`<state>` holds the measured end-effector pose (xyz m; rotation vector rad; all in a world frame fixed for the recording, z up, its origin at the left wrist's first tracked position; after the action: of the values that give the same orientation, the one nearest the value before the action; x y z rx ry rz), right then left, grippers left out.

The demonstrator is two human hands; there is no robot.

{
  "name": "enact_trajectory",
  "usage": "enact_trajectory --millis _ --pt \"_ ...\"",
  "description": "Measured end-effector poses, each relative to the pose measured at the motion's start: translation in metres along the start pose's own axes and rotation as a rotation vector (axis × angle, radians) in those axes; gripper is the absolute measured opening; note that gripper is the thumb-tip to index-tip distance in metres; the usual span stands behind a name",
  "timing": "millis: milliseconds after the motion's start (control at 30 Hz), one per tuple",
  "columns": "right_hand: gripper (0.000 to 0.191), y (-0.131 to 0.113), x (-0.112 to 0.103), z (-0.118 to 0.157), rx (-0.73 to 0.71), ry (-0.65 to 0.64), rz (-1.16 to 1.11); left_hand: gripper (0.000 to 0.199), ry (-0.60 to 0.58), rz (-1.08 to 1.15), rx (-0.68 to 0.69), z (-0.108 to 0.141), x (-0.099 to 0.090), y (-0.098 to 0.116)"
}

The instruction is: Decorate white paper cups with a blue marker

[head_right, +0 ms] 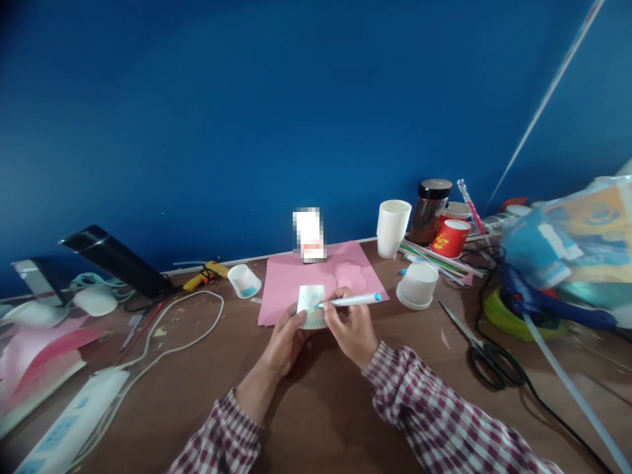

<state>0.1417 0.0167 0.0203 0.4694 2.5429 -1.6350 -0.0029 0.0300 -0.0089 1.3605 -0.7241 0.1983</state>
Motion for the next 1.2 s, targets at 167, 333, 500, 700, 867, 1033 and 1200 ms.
enact_trajectory --millis 167,333,500,700,867,1033,1200 --pt "0.012 0.0012 0.0003 -0.0003 0.013 -0.009 -0.011 0.039 -0.006 0.001 -0.003 -0.0021 -0.0007 -0.0004" --pt "0.012 -0.0012 0.0004 0.0005 0.008 0.01 -0.06 0.038 -0.014 0.011 0.005 -0.0003 0.0015 0.0008" --pt "0.012 -0.0014 0.0019 0.0022 0.003 -0.011 -0.06 0.036 -0.023 0.013 0.016 0.0006 0.0018 0.0005" --pt "0.012 0.001 0.0028 0.0012 0.013 -0.012 -0.075 0.034 -0.024 0.004 0.019 -0.0004 -0.0005 -0.0017" --pt "0.012 -0.0012 0.0023 0.001 0.005 -0.013 -0.077 0.035 -0.031 0.002 0.022 -0.0013 -0.0008 -0.0019" --pt "0.012 -0.0028 0.0017 0.002 -0.015 0.011 -0.078 0.037 -0.003 0.0 0.013 -0.0009 -0.0002 -0.0016" --pt "0.013 0.0003 0.0013 0.0021 -0.019 0.047 -0.094 0.04 0.004 -0.011 0.014 -0.0003 0.0001 -0.0019"
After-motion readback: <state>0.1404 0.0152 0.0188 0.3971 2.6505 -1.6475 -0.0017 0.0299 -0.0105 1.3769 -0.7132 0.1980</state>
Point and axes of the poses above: each hand's wrist, its own z-axis away from the middle knuckle, its own x-axis out of the palm, y = z × x, the point moved 1 cm from there along -z, towards the middle knuckle, and after that the axes turned 5 degrees about -y, right-handed, at the moved point
